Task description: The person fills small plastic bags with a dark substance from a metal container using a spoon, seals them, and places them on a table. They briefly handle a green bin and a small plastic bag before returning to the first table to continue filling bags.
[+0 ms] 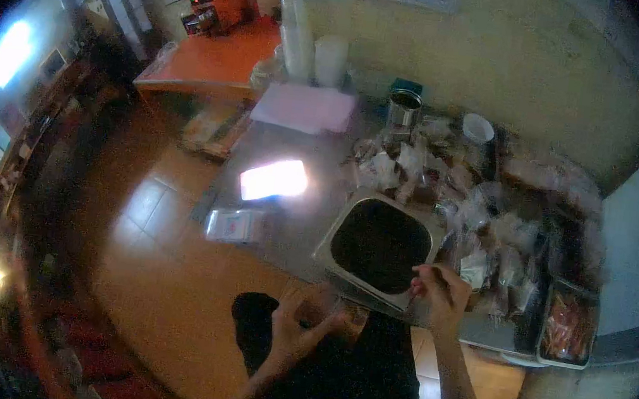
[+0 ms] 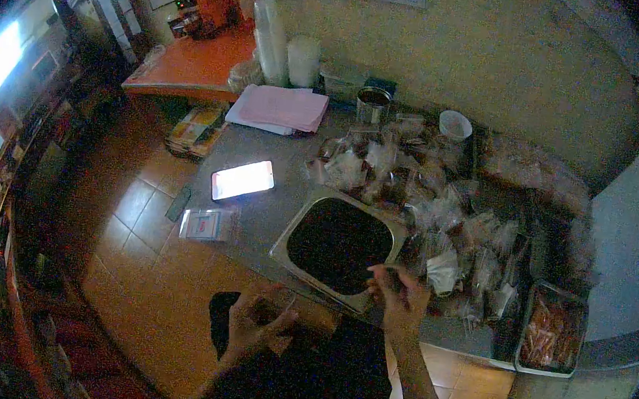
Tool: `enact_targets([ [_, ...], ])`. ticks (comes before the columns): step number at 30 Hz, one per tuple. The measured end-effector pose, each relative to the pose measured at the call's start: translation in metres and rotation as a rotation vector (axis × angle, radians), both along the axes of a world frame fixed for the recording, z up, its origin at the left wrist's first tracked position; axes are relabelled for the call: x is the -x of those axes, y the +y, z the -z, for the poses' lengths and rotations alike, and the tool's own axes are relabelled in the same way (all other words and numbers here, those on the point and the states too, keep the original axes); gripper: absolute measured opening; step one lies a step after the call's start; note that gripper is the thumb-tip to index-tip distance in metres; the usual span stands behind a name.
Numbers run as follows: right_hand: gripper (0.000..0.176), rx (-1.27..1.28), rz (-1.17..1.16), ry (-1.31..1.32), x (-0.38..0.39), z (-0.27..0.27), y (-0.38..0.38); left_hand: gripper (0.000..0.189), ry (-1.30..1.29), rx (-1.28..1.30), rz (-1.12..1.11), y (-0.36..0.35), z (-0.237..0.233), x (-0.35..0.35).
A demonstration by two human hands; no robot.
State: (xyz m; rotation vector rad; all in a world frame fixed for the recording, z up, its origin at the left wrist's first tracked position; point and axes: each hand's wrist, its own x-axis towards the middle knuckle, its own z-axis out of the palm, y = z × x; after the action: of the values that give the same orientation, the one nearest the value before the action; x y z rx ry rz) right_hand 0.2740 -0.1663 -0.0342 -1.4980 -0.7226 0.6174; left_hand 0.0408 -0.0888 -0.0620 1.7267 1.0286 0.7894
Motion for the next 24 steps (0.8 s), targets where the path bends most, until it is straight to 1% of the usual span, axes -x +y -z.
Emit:
enact_targets([
  [2, 0.019, -0.071, 0.075, 0.127, -0.007, 0.012, -0.001, 0.052, -0.033, -0.181, -0.007, 0.006, 0.005, 0.003],
  [5, 0.019, -0.140, 0.276, 0.311, -0.007, 0.018, -0.002, 0.050, -0.088, -0.090, -0.085, 0.010, -0.001, 0.009],
  [8, 0.017, -0.134, 0.279, 0.514, -0.011, 0.022, -0.007, 0.048, -0.072, -0.227, -0.154, 0.021, -0.015, 0.008],
  [11, 0.015, -0.115, 0.339, 0.550, -0.012, 0.019, -0.009, 0.047, -0.201, -0.298, -0.174, 0.035, -0.032, 0.003],
  [13, 0.013, -0.178, 0.322, 0.575, -0.012, 0.015, -0.010, 0.047, -0.281, -0.393, -0.205, 0.048, -0.034, -0.005],
  [15, 0.012, -0.236, 0.326, 0.577, -0.015, 0.009, -0.011, 0.047, -0.298, -0.432, -0.205, 0.060, -0.042, -0.014],
  [17, 0.013, -0.289, 0.350, 0.556, -0.020, -0.001, -0.012, 0.047, -0.251, -0.412, -0.170, 0.068, -0.062, -0.022],
  [20, 0.015, -0.387, 0.342, 0.478, -0.012, -0.042, -0.015, 0.056, -0.077, -0.363, -0.047, 0.073, -0.090, -0.039],
  [23, 0.018, -0.534, 0.616, 0.446, -0.021, -0.047, -0.012, 0.060, -0.107, -0.400, -0.039, 0.076, -0.089, -0.058],
  [24, 0.018, -0.523, 0.587, 0.419, -0.026, -0.044, -0.016, 0.060, -0.114, -0.407, -0.037, 0.077, -0.088, -0.063],
])
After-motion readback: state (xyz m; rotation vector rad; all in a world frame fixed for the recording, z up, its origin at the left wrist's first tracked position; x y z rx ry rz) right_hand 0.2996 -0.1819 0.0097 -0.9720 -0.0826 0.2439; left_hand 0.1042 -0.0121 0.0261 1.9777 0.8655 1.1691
